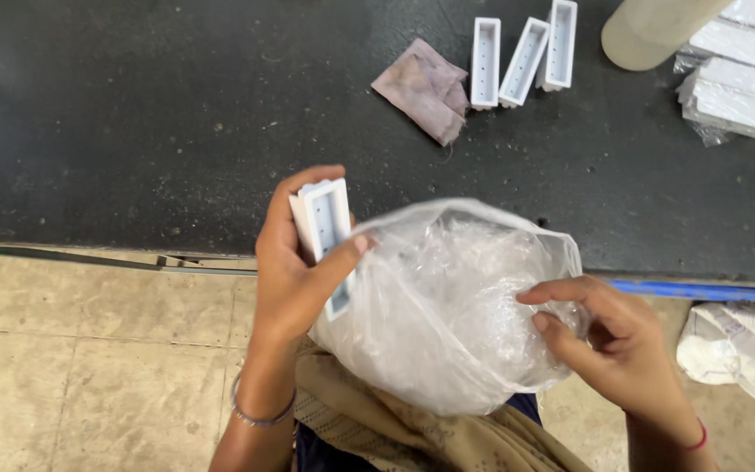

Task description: The person wipes the interior and exterior of small white plastic rectangular parts with a cloth, occasionally dipping the cloth into a bottle of liquid. The person handles the parts one at a time, wiping them thoroughly and placing them back on the table.

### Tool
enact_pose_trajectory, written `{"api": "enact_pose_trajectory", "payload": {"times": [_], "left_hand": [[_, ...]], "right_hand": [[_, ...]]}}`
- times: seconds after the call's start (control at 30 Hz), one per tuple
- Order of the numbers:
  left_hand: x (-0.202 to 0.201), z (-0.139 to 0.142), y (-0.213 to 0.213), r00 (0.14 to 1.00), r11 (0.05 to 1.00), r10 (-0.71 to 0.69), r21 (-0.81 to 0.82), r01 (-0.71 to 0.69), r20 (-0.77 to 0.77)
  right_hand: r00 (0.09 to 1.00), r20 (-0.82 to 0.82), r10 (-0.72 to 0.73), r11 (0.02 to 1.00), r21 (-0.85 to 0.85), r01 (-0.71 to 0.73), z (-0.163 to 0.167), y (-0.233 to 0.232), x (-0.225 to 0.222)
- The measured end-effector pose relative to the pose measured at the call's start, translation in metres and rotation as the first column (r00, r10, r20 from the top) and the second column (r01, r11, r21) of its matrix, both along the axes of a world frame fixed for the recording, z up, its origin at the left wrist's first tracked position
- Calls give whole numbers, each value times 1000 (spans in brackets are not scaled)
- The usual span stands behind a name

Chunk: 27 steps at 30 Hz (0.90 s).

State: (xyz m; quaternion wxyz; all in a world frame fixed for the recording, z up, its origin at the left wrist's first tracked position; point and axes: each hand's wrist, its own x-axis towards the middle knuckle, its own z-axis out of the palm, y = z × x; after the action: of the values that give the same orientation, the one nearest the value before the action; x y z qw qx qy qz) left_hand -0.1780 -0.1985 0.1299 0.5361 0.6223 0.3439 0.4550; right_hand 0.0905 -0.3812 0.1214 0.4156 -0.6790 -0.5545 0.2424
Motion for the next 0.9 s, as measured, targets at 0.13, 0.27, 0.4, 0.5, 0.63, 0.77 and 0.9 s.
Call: {"api": "enact_pose_trajectory", "payload": {"times": [0.13, 0.27, 0.4, 0.5, 0.63, 0.77, 0.9], "left_hand": [[13, -16, -5, 966, 997, -72, 40, 64, 250], [23, -25, -10, 976, 995, -104, 17, 103, 192], [11, -28, -9, 998, 1000, -23, 2, 23, 66], [-7, -25, -10, 998, 998, 5, -57, -2, 57], [-14, -14, -12, 1000, 999, -3, -41, 3, 14], [-16, -2, -10, 999, 999, -24, -42, 26, 32], [-20, 4, -7, 999, 999, -17, -48, 16, -34]], "right_hand": [[998, 67, 19, 991, 130, -28, -2, -21, -6], [963, 33, 266, 960, -100, -261, -14, 7, -22], [918, 247, 310, 933, -264, -244, 2, 17, -2], [766, 636, 95, 985, 53, -165, 44, -9, 24], [733, 613, 294, 934, -19, -358, 86, -22, 19], [604, 477, 639, 752, -223, -620, 46, 37, -24], [584, 376, 719, 695, -378, -612, -29, 93, -60]]}}
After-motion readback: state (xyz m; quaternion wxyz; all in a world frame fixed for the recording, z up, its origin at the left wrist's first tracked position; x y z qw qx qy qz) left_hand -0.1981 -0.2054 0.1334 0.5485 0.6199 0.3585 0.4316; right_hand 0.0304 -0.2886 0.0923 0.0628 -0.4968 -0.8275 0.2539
